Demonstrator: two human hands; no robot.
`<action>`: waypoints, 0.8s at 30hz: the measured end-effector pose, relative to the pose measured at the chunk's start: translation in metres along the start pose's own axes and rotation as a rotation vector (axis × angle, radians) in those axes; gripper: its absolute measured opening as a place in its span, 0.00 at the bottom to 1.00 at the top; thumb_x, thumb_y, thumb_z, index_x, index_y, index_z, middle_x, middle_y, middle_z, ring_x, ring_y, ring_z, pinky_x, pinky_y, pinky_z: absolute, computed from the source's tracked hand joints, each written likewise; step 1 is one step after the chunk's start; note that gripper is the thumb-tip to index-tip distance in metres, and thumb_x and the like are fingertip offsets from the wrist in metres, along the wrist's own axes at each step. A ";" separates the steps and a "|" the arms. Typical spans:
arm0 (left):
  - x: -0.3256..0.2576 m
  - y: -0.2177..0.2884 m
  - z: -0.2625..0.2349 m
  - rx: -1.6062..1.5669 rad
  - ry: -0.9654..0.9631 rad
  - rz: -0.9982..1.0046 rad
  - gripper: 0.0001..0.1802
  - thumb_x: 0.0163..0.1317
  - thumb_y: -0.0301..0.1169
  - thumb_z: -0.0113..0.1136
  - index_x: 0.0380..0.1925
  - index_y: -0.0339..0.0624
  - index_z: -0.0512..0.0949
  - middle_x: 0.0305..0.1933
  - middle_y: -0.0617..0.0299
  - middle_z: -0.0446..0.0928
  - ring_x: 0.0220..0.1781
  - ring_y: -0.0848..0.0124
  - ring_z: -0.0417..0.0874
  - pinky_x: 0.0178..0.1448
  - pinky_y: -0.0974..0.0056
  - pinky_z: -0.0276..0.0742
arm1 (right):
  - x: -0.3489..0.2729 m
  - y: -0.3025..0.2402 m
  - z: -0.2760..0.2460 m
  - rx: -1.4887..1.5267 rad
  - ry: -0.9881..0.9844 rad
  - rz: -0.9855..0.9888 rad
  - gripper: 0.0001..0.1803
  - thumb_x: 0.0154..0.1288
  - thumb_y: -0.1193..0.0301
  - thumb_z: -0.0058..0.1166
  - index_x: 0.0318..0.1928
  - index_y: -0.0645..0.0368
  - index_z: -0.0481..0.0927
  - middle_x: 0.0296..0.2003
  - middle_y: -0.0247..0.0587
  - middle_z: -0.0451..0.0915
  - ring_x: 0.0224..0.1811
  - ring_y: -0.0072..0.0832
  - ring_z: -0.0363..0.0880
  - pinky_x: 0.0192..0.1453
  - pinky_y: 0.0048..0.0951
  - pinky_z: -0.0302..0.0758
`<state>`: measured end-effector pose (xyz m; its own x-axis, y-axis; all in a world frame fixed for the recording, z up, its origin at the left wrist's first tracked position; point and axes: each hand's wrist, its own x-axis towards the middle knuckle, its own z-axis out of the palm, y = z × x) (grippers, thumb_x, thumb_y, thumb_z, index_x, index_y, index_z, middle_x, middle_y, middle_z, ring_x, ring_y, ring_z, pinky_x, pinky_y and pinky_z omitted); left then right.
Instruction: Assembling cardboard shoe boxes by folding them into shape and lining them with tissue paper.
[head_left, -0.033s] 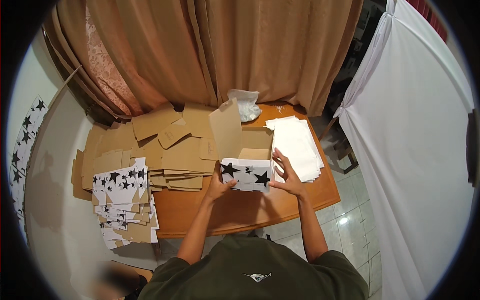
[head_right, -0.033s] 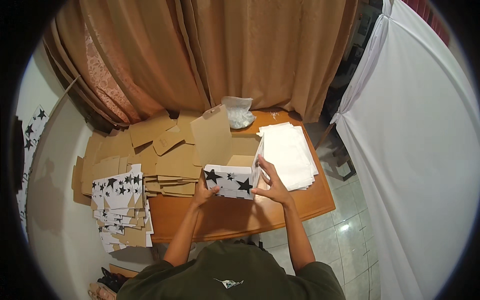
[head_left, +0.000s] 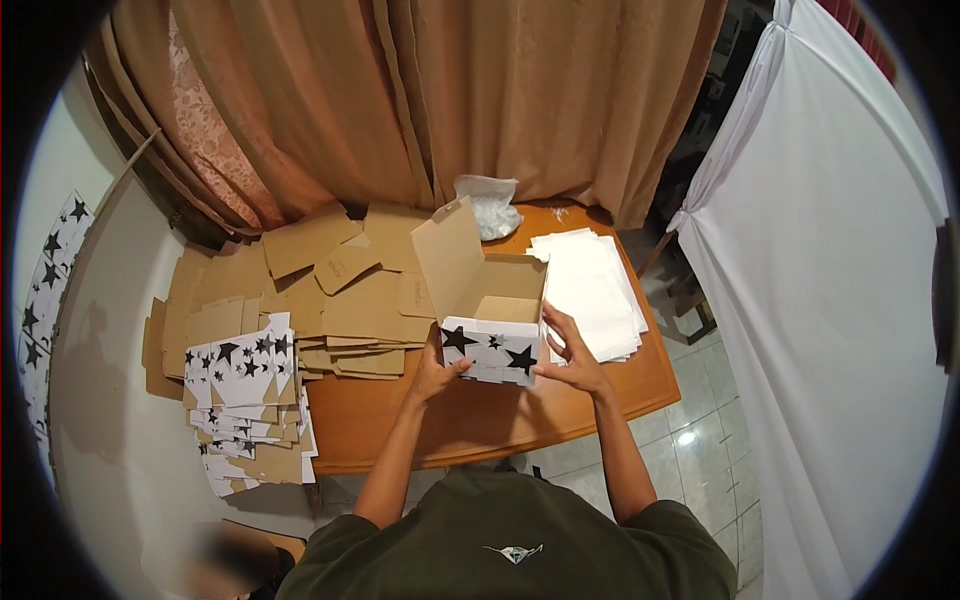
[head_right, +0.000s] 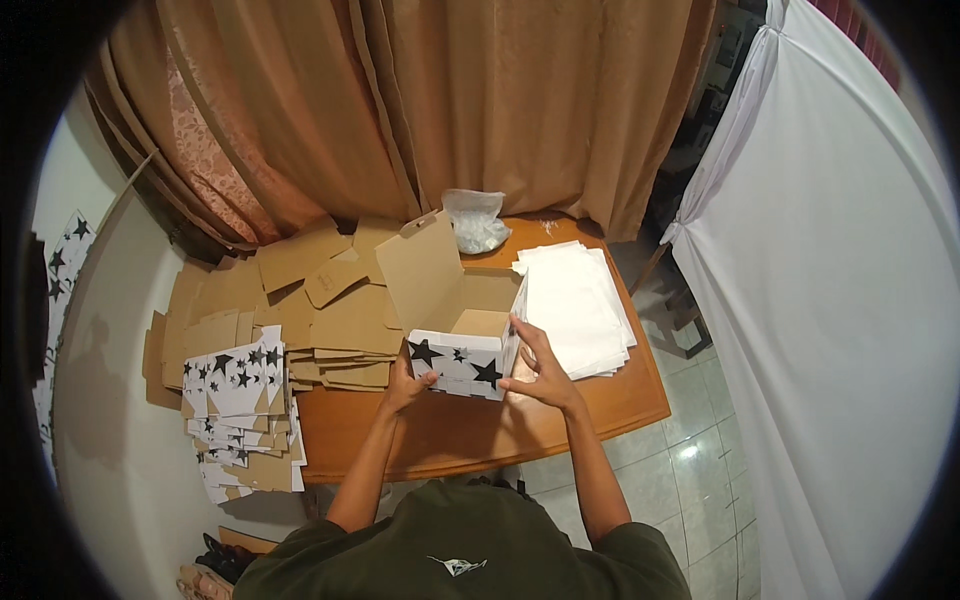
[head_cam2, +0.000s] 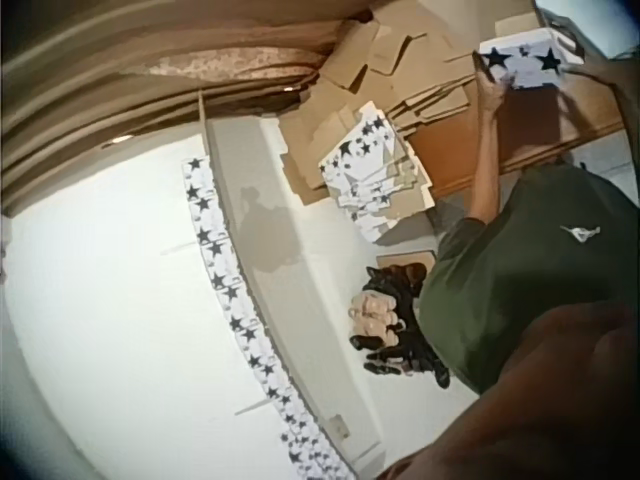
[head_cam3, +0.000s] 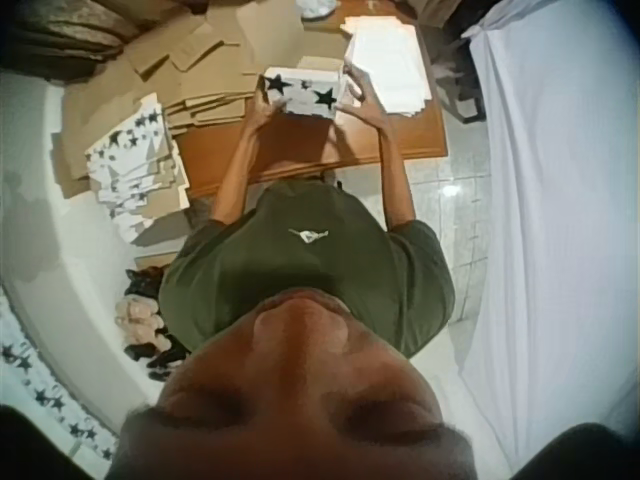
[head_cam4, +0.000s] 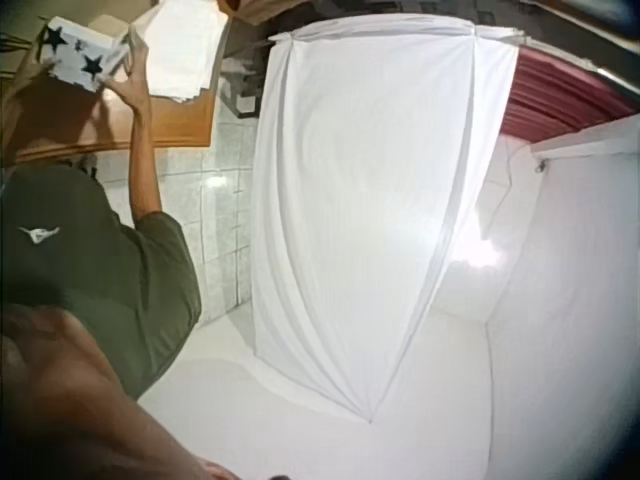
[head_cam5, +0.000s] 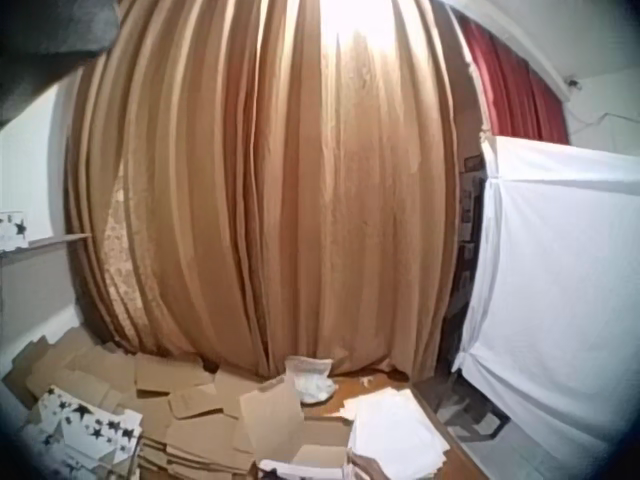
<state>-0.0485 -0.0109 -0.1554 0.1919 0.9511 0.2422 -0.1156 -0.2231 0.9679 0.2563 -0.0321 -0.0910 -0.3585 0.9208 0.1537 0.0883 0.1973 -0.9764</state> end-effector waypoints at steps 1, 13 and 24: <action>-0.004 -0.007 -0.005 -0.015 -0.036 -0.047 0.58 0.54 0.48 0.80 0.76 0.36 0.55 0.73 0.49 0.65 0.74 0.59 0.66 0.76 0.57 0.63 | -0.004 0.002 0.005 -0.042 -0.020 0.023 0.64 0.50 0.67 0.79 0.82 0.42 0.49 0.75 0.45 0.51 0.81 0.44 0.47 0.82 0.54 0.54; -0.064 -0.115 -0.036 0.692 -0.109 -0.351 0.48 0.52 0.59 0.77 0.65 0.38 0.73 0.62 0.42 0.71 0.67 0.50 0.67 0.71 0.46 0.61 | -0.053 0.115 0.063 -0.507 0.095 -0.044 0.55 0.45 0.62 0.83 0.72 0.48 0.63 0.70 0.58 0.56 0.74 0.59 0.60 0.74 0.53 0.69; -0.142 -0.173 -0.012 0.773 0.307 -0.525 0.62 0.61 0.48 0.73 0.79 0.31 0.40 0.76 0.36 0.58 0.75 0.43 0.64 0.74 0.46 0.65 | -0.061 0.140 0.104 -0.635 0.115 0.023 0.38 0.57 0.74 0.68 0.69 0.53 0.67 0.67 0.59 0.65 0.67 0.59 0.69 0.68 0.51 0.74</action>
<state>-0.0677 -0.1051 -0.3583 -0.2381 0.9591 -0.1529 0.6027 0.2693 0.7512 0.1945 -0.0959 -0.2531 -0.2510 0.9505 0.1833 0.6405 0.3051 -0.7048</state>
